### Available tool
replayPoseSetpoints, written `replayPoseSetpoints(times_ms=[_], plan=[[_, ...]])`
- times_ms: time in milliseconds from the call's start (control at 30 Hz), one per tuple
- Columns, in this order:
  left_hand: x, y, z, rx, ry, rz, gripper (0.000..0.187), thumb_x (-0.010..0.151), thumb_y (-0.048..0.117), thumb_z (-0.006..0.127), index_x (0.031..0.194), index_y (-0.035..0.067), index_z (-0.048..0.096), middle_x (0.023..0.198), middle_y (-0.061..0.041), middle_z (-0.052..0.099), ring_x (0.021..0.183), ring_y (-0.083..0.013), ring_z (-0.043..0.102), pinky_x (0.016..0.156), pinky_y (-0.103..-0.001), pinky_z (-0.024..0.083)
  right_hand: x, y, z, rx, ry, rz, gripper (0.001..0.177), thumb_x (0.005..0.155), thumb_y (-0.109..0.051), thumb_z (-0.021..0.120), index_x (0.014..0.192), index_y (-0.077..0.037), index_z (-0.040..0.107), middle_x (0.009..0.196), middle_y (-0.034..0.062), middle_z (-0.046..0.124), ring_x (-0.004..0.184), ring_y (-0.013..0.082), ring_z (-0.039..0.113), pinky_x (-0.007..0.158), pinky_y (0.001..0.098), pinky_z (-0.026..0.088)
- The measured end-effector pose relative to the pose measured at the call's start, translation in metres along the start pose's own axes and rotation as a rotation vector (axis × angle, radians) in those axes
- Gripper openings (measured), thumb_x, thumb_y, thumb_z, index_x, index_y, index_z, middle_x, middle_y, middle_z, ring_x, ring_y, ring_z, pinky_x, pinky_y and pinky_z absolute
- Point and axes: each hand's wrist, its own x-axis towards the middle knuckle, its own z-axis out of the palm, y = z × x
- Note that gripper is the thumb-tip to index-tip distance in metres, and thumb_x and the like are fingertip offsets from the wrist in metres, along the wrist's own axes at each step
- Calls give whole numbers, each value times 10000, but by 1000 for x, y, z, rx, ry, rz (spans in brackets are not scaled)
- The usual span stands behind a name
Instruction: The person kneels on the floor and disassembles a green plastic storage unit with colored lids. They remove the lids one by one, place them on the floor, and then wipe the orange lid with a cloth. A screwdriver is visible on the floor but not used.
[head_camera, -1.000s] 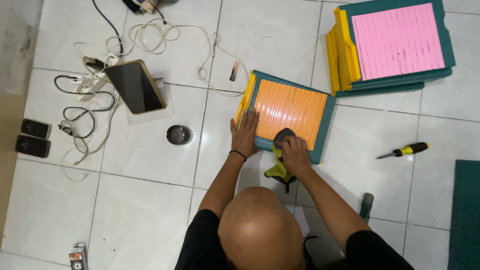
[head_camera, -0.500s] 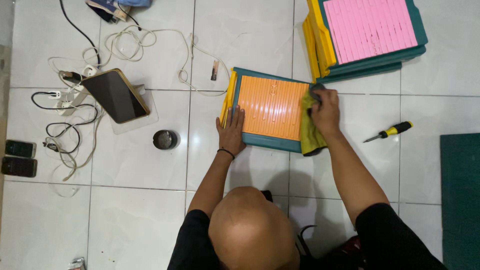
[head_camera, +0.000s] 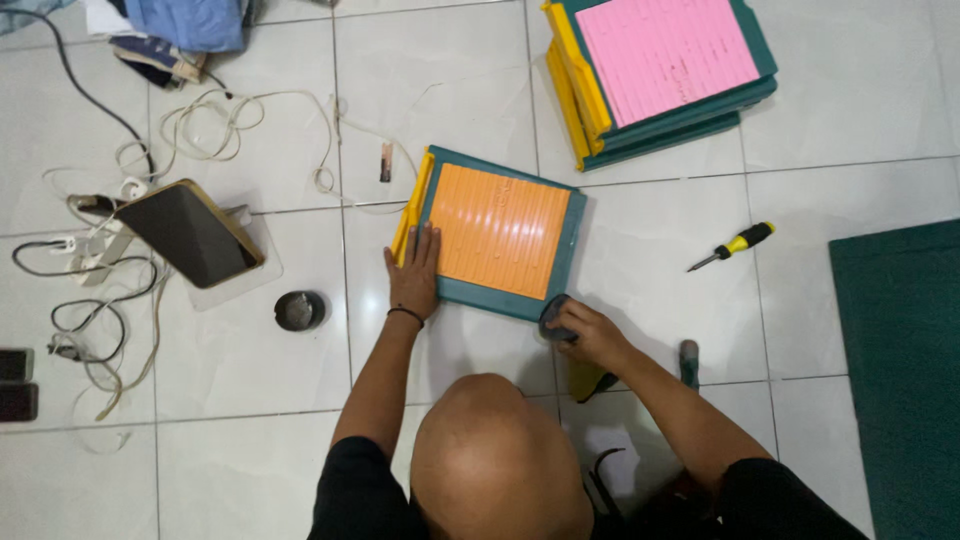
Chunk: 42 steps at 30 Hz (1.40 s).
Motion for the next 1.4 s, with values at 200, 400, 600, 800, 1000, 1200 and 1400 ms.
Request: replayPoseSetpoints(times_ms=[200, 400, 600, 800, 1000, 1200, 1400], plan=[[3, -23, -53, -2, -447, -102, 1339, 655, 270, 904, 1632, 29, 20, 1721, -174, 14, 1596, -352, 26, 1224, -658, 123, -11, 45, -37, 119, 740, 267, 347, 888, -13, 772, 1211, -43, 652, 1152, 83, 626, 1069, 224, 648, 949, 302, 539], [33, 49, -103, -320, -556, 113, 1472, 599, 434, 970, 1583, 16, -42, 1668, -233, -63, 1567, -390, -76, 1252, -580, -6, 3, 89, -49, 445, 661, 453, 641, 909, -77, 730, 1497, -82, 476, 1366, 103, 617, 1179, 229, 613, 953, 359, 510], [100, 156, -118, -499, -426, 519, 1175, 769, 415, 846, 1579, 5, 102, 1662, -196, 168, 1572, -353, 71, 1245, -559, 31, -7, 56, -111, 104, 804, 349, 456, 922, -52, 740, 1360, -46, 612, 1415, 136, 620, 1290, 275, 617, 1071, 381, 492], [165, 254, -195, -439, -282, 889, 1095, 797, 379, 818, 1575, -11, 153, 1625, -198, 281, 1532, -385, 206, 1241, -571, 61, -80, -27, -276, -194, 810, 391, 273, 949, -81, 698, 1222, -66, 690, 1403, 117, 622, 1243, 253, 637, 890, 311, 561], [194, 367, -261, -578, -111, 1058, 978, 835, 351, 781, 1571, -3, 243, 1602, -200, 368, 1503, -375, 300, 1238, -561, 91, -185, -85, -384, -1042, 544, 359, 279, 907, -154, 728, 1176, -81, 701, 1380, 84, 634, 1249, 244, 642, 1141, 450, 490], [207, 521, -281, -870, 3, 1048, 871, 912, 361, 754, 1568, 0, 309, 1606, -211, 395, 1512, -360, 361, 1259, -529, 163, -270, -104, -399, -895, 761, 836, 466, 922, -269, 733, 1323, -41, 664, 1399, 154, 634, 1121, 307, 623, 999, 462, 492], [218, 621, -293, -1216, -20, 896, 897, 921, 314, 765, 1553, -60, 249, 1543, -302, 381, 1433, -429, 402, 1178, -435, 362, -296, -85, -381, -756, 891, 929, 476, 938, -347, 702, 1338, -94, 664, 1232, 120, 692, 1019, 306, 682, 794, 415, 557]])
